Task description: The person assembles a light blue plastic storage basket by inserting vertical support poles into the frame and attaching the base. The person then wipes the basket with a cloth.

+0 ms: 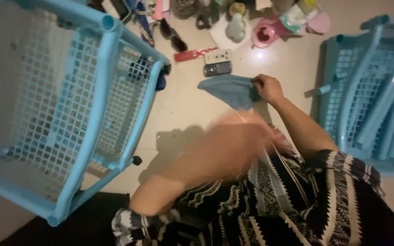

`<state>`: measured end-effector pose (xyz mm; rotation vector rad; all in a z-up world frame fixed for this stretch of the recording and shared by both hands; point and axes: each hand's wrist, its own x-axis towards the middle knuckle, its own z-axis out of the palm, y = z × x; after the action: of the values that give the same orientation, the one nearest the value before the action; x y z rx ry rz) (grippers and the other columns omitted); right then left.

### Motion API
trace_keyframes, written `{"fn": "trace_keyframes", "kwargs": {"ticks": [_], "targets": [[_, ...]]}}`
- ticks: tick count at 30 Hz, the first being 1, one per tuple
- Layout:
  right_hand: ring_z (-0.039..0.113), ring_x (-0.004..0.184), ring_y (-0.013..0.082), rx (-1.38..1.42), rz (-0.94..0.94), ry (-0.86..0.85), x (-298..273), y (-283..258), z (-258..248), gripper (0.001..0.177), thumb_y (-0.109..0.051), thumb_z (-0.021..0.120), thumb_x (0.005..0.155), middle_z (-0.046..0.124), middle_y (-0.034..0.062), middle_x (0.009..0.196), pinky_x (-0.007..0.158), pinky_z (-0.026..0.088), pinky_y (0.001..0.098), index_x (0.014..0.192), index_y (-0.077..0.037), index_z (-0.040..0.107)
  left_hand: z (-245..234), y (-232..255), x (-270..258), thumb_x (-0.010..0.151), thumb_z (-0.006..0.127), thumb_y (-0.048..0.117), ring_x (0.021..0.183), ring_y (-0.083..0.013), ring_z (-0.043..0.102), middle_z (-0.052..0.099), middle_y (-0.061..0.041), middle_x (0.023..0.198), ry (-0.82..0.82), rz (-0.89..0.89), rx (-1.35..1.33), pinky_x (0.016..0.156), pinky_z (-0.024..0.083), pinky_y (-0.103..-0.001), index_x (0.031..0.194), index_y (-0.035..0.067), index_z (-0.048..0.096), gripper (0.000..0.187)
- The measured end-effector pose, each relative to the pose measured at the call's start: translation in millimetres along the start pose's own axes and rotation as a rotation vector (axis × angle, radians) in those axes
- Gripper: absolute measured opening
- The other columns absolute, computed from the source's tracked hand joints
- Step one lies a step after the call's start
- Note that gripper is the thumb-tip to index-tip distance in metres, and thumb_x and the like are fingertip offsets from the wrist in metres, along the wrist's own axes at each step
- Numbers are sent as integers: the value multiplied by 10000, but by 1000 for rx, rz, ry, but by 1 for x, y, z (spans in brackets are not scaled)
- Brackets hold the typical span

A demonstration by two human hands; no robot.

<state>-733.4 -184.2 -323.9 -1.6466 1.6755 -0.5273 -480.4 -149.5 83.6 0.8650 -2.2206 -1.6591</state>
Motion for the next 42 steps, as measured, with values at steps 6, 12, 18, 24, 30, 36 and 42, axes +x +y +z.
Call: {"fn": "trace_keyframes", "kwargs": {"ticks": [6, 12, 18, 24, 30, 36, 42], "targets": [[658, 1010, 361, -93, -172, 407, 3, -18, -35, 229, -55, 709, 908, 711, 150, 1064, 881, 524, 448, 1137, -59, 726, -2, 79, -50, 944, 595, 211, 1148, -205, 637, 640, -70, 1260, -446, 56, 143, 1049, 472, -396, 1284, 158, 585, 344], [519, 1302, 394, -280, -167, 720, -36, 2, -117, 468, -59, 806, 915, 599, 194, 1343, 1141, 361, 520, 1346, -58, 623, -13, 95, -105, 863, 676, 222, 1078, -216, 679, 685, -52, 1157, -108, -46, 309, 1048, 441, -512, 1173, 184, 603, 321], [364, 1384, 507, -432, 475, 646, -143, 79, -146, 1031, -259, 900, 808, 405, 333, 1516, 1137, 272, 594, 1603, 52, 324, -5, 89, -146, 782, 758, 232, 1008, -228, 721, 729, -35, 1054, 295, -348, 588, 1047, 411, -629, 1062, 210, 621, 312], [662, 1029, 481, -255, 658, 392, -185, 116, -129, 605, -374, 838, 811, 693, 303, 1108, 896, 525, 546, 1206, 45, 650, -11, 21, -135, 846, 745, 126, 1100, -245, 685, 693, -59, 1098, 651, 52, 518, 1201, 367, -559, 1266, 124, 663, 428], [589, 1082, 521, -211, 536, 322, -170, 105, -159, 669, -558, 713, 998, 616, 360, 1137, 951, 477, 565, 1233, 61, 614, -9, -16, -174, 853, 742, 138, 1050, -292, 658, 722, -95, 1084, 483, -333, 462, 1016, 453, -451, 1336, 152, 667, 489], [421, 1397, 503, -192, 879, 450, -213, 128, -233, 1166, -727, 806, 790, 431, 358, 1516, 1142, 372, 587, 1525, 85, 407, 1, -49, -180, 915, 668, 180, 1040, -305, 653, 693, -120, 1105, 396, -581, 327, 899, 510, -393, 1396, 200, 613, 485], [504, 1309, 481, -293, 869, 527, -224, 180, -197, 1086, -642, 865, 685, 539, 311, 1416, 1051, 430, 597, 1491, -9, 507, 15, -90, -125, 898, 656, 189, 1004, -243, 682, 711, -77, 1090, 253, -708, 257, 841, 548, -376, 1419, 262, 599, 529]]}}
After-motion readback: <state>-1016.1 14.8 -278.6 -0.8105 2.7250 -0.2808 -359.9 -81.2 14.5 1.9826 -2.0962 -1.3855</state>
